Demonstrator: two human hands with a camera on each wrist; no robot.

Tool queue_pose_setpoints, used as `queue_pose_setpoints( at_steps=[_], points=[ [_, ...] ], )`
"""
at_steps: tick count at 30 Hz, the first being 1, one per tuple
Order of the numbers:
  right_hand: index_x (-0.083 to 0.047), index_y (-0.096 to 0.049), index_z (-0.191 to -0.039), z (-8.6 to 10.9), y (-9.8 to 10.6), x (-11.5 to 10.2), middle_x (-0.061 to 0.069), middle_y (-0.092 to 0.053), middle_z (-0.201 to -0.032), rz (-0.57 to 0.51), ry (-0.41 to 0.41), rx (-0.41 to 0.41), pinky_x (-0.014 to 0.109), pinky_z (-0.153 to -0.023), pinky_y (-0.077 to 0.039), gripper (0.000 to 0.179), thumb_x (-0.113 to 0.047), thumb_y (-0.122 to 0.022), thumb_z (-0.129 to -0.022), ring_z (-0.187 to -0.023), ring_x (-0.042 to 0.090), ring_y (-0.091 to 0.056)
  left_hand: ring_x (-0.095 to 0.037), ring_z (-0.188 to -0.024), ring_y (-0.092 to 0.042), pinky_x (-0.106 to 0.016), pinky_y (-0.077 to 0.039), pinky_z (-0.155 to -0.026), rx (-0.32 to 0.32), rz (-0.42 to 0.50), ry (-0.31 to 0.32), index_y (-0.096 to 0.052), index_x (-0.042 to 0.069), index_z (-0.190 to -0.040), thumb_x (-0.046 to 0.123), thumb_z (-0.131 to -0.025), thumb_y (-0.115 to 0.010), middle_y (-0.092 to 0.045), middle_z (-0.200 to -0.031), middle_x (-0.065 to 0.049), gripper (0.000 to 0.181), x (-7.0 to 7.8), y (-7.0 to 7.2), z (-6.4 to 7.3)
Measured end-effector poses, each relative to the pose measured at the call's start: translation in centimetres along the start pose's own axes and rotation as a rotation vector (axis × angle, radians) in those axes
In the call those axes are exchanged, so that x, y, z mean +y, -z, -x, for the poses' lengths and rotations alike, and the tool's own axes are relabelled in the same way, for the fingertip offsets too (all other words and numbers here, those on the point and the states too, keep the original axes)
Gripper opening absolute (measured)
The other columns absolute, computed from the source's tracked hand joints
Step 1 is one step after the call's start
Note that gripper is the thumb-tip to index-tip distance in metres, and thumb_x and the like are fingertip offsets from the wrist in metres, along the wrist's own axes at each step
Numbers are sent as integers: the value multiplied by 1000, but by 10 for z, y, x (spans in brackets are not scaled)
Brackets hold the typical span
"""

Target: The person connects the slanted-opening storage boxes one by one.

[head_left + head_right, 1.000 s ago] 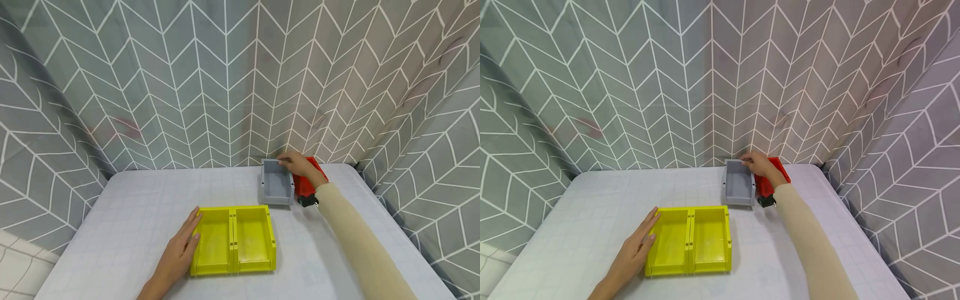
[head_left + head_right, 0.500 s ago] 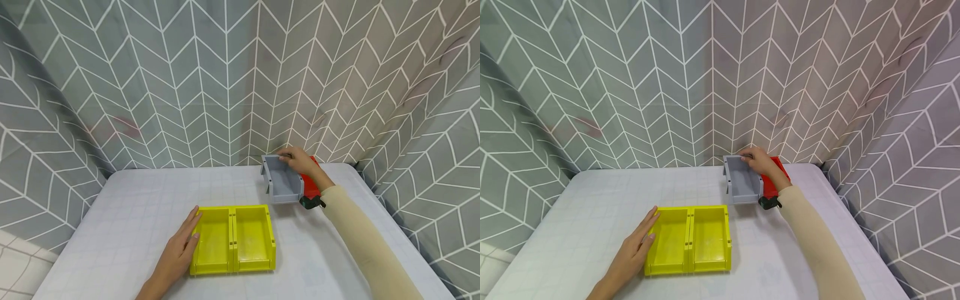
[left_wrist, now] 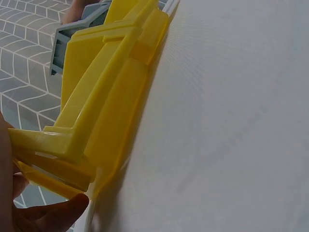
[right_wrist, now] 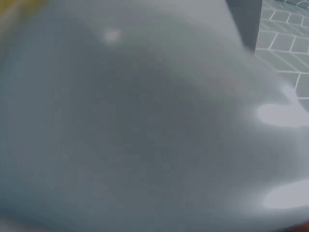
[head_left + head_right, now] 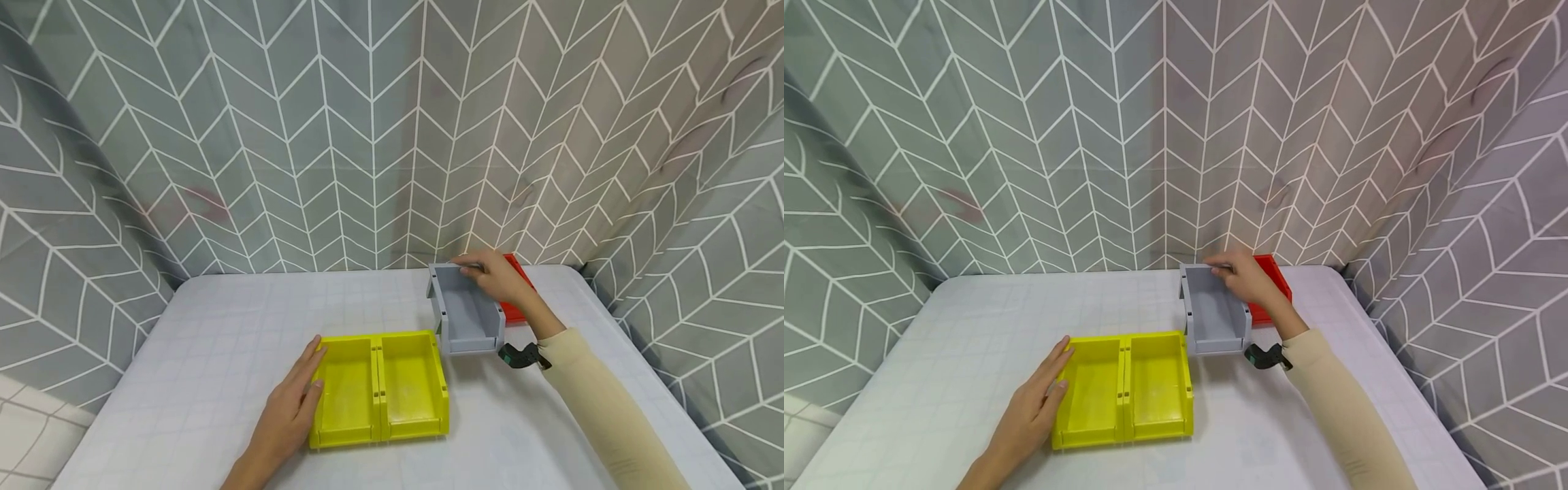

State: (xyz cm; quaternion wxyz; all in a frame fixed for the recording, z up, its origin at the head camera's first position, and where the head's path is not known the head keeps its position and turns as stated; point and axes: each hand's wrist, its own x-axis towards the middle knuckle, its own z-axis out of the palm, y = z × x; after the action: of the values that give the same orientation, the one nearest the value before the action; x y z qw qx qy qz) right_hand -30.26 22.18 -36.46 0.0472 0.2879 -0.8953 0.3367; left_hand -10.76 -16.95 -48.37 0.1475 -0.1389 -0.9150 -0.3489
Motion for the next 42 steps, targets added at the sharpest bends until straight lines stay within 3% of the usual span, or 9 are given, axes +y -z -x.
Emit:
queue_pose_setpoints(
  at_steps=[7,11,19,22,28,37,42],
  points=[
    [3,-74,-124,23,-3,-4,17,-72,-123,4,15,35,55,-96,-55,28,5,-68,-97,-118,36,-64,-16,-149,-36,-34,-32,-119,18,-45,8,-46,11,-158,11,-107,-56,-25,-169,13,52,-2,5,-1],
    [1,-74,-124,35,-10,-7,15,-72,-120,11,20,20,49,-90,-58,29,5,-68,-97,-106,32,-65,-18,-147,-39,-39,-36,-116,39,-71,4,-47,10,-157,10,-106,-57,-27,-168,12,52,-4,6,-1],
    [1,-75,-121,49,-17,-14,13,-74,-113,16,27,4,40,-84,-59,27,5,-69,-96,-93,25,-63,-20,-147,-41,-21,-24,-118,56,-67,-18,-47,9,-157,8,-105,-57,-28,-168,9,53,-5,5,-1],
    [2,-75,-121,52,-19,-14,13,-74,-114,6,29,-2,41,-84,-59,27,5,-68,-96,-94,26,-64,-20,-147,-40,-22,-26,-118,55,-69,-15,-46,10,-158,8,-105,-57,-28,-168,10,53,-5,5,-1],
    [1,-76,-121,57,-22,-15,13,-74,-115,9,29,4,47,-88,-60,28,6,-68,-95,-98,28,-66,-20,-147,-40,-37,-35,-117,44,-74,-8,-44,13,-159,9,-105,-57,-28,-168,10,55,-4,5,-1],
    [1,-76,-121,66,-23,-19,13,-75,-113,-10,8,-7,42,-85,-60,28,6,-68,-95,-95,24,-66,-20,-147,-40,-11,-17,-115,52,-56,-25,-44,11,-159,8,-105,-56,-28,-168,9,55,-5,3,0],
    [0,-76,-120,70,-24,-23,11,-75,-111,-2,19,2,42,-84,-61,28,8,-67,-95,-92,23,-65,-20,-147,-40,-14,-20,-117,48,-60,-23,-44,12,-160,9,-105,-57,-27,-169,10,56,-5,4,0]
  ],
)
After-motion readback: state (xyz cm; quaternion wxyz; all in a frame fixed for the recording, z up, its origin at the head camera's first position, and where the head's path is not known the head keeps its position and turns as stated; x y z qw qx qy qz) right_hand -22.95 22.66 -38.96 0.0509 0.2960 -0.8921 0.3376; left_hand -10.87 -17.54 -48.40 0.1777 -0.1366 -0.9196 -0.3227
